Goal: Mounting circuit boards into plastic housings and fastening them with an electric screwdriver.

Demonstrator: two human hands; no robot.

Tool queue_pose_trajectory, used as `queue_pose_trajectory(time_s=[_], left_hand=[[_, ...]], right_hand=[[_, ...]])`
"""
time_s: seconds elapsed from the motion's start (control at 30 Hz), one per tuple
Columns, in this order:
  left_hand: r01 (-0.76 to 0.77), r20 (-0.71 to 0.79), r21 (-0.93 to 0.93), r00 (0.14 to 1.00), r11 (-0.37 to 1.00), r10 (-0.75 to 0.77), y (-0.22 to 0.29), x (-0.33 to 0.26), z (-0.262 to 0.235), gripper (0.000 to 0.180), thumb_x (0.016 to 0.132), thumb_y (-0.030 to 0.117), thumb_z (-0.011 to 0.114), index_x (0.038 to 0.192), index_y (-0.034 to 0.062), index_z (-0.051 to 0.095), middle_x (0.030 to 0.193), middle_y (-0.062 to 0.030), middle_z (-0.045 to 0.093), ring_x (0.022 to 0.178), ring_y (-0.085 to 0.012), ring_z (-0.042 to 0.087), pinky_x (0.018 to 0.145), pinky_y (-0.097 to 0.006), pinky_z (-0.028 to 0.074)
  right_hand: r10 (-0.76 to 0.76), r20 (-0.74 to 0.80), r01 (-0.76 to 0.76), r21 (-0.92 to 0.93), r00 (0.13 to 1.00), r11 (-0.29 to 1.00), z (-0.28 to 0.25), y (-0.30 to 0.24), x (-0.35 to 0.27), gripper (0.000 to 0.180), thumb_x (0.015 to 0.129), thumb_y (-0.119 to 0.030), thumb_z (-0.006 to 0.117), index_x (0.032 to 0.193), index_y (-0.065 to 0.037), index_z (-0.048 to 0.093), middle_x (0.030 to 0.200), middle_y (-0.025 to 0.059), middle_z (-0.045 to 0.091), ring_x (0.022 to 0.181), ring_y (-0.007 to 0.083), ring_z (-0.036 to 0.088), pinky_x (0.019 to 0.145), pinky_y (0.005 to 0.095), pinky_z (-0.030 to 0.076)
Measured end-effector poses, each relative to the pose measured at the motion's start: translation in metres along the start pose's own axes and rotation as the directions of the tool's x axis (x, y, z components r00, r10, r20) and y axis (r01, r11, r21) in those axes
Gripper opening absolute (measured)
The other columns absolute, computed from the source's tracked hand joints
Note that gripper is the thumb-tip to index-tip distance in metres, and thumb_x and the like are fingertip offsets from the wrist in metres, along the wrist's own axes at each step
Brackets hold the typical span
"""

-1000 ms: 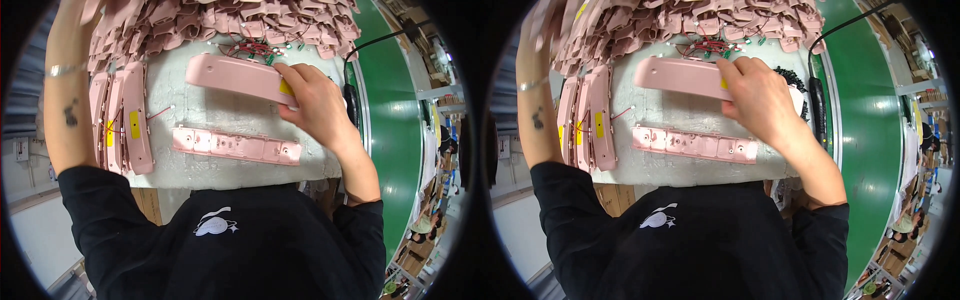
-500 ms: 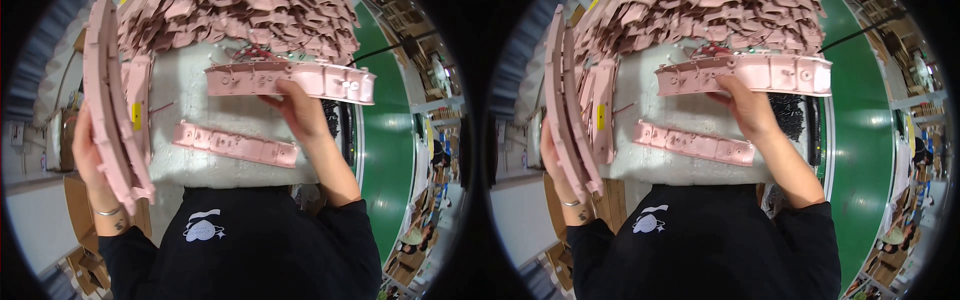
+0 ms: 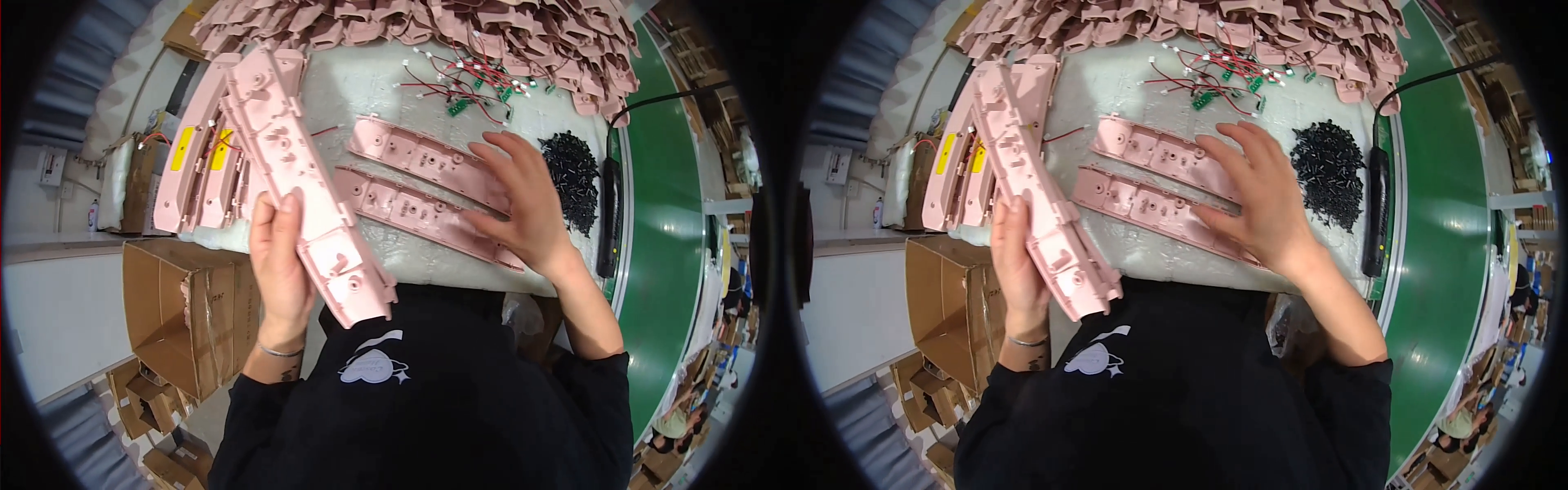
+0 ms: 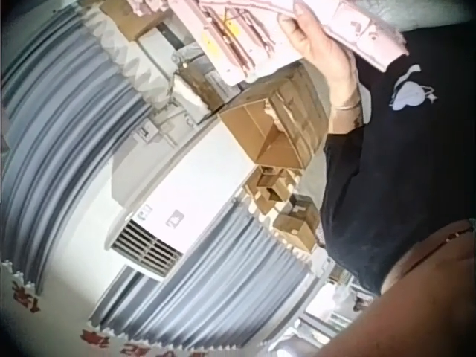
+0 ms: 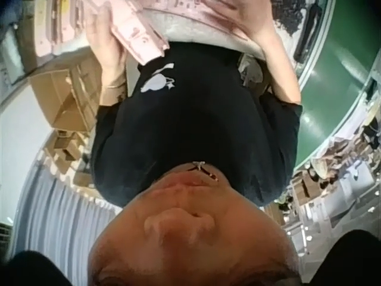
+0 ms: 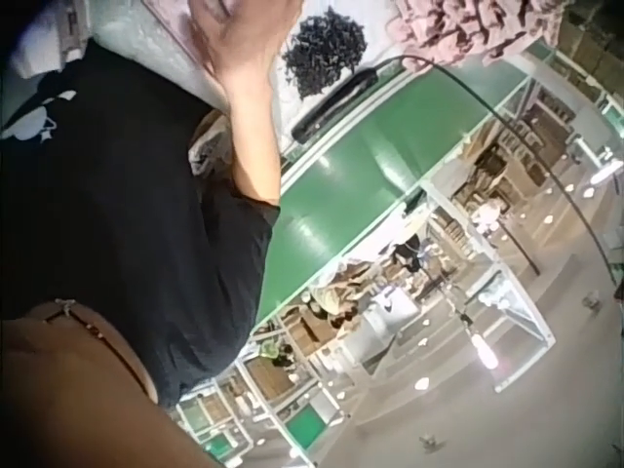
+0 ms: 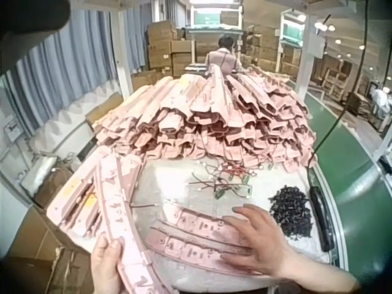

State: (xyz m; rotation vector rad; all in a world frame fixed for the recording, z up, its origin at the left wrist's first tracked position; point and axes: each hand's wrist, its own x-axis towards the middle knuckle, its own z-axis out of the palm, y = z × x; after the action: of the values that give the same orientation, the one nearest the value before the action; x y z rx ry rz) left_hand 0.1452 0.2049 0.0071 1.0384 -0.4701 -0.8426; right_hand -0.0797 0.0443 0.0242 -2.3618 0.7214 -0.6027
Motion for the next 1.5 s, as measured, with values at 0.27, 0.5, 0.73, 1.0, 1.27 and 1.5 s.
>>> queue_pose_trajectory(time_s=[0.27,0.5,0.73,1.0,1.27,1.5], left_hand=[[-0.042,-0.016,-0.037,0.999,0.998,0.041,-0.025,-0.015,0.028,0.016,0.1,0.016,0.046,0.107,0.0035,0.053,0.097,-0.004,0.062,0.079,-0.0076,0.06,0.07,-0.023,0.051],[-0.021,0.069,0.052,0.997,0.998,0.018,-0.06,-0.026,0.022,0.013,0.095,0.006,0.056,0.107,0.0038,0.051,0.102,-0.0019,0.05,0.096,-0.007,0.046,0.086,-0.022,0.039],[0.034,0.156,0.019,0.987,0.999,-0.037,-0.039,-0.017,-0.002,0.023,0.092,0.0,0.056,0.114,0.0036,0.049,0.105,-0.0047,0.056,0.092,-0.0083,0.055,0.082,-0.026,0.047],[0.245,0.259,0.142,0.926,0.959,-0.275,-0.052,-0.09,0.011,0.07,0.091,-0.006,0.048,0.15,0.0055,0.013,0.142,-0.0107,0.037,0.119,-0.0192,0.047,0.097,-0.035,0.045],[0.403,0.363,0.259,0.802,0.878,-0.475,-0.043,-0.082,-0.002,0.086,0.09,-0.002,0.057,0.151,0.0099,-0.002,0.128,-0.0145,0.046,0.103,-0.02,0.056,0.084,-0.033,0.053],[-0.473,0.573,0.784,0.8,0.402,-0.178,-0.024,-0.052,-0.01,0.057,0.074,0.013,0.078,0.126,0.0085,0.056,0.099,-0.0116,0.064,0.08,-0.0263,0.062,0.074,-0.034,0.053]], right_hand=[[-0.191,-0.147,0.147,-0.27,0.97,0.952,0.026,0.024,0.026,0.048,0.076,-0.024,0.073,0.117,-0.004,0.058,0.122,0.0194,0.054,0.113,0.0373,0.051,0.096,0.0435,0.042],[0.126,0.214,-0.194,0.333,0.969,0.923,0.01,-0.052,0.02,0.04,0.084,-0.016,0.064,0.118,0.003,0.059,0.099,0.015,0.066,0.077,0.0183,0.062,0.069,0.0305,0.052],[0.261,-0.041,-0.218,0.435,0.965,0.873,-0.024,-0.004,0.009,0.031,0.086,-0.007,0.056,0.115,0.003,0.062,0.091,0.0073,0.068,0.079,0.0083,0.06,0.068,0.0246,0.051],[0.044,-0.026,-0.044,0.021,0.999,0.999,0.013,-0.003,0.009,0.024,0.081,-0.007,0.057,0.103,-0.002,0.066,0.088,0.018,0.067,0.077,0.0353,0.064,0.07,0.0396,0.052],[-0.174,0.052,0.181,-0.218,0.983,0.959,0.052,0.0,0.007,0.021,0.077,-0.006,0.065,0.098,-0.005,0.066,0.086,0.0102,0.063,0.082,0.0293,0.06,0.07,0.0377,0.051],[-0.291,-0.215,0.191,-0.391,0.932,0.9,0.024,0.027,0.037,0.028,0.076,-0.012,0.067,0.102,-0.004,0.063,0.105,0.0136,0.059,0.1,0.0309,0.055,0.085,0.04,0.047]])
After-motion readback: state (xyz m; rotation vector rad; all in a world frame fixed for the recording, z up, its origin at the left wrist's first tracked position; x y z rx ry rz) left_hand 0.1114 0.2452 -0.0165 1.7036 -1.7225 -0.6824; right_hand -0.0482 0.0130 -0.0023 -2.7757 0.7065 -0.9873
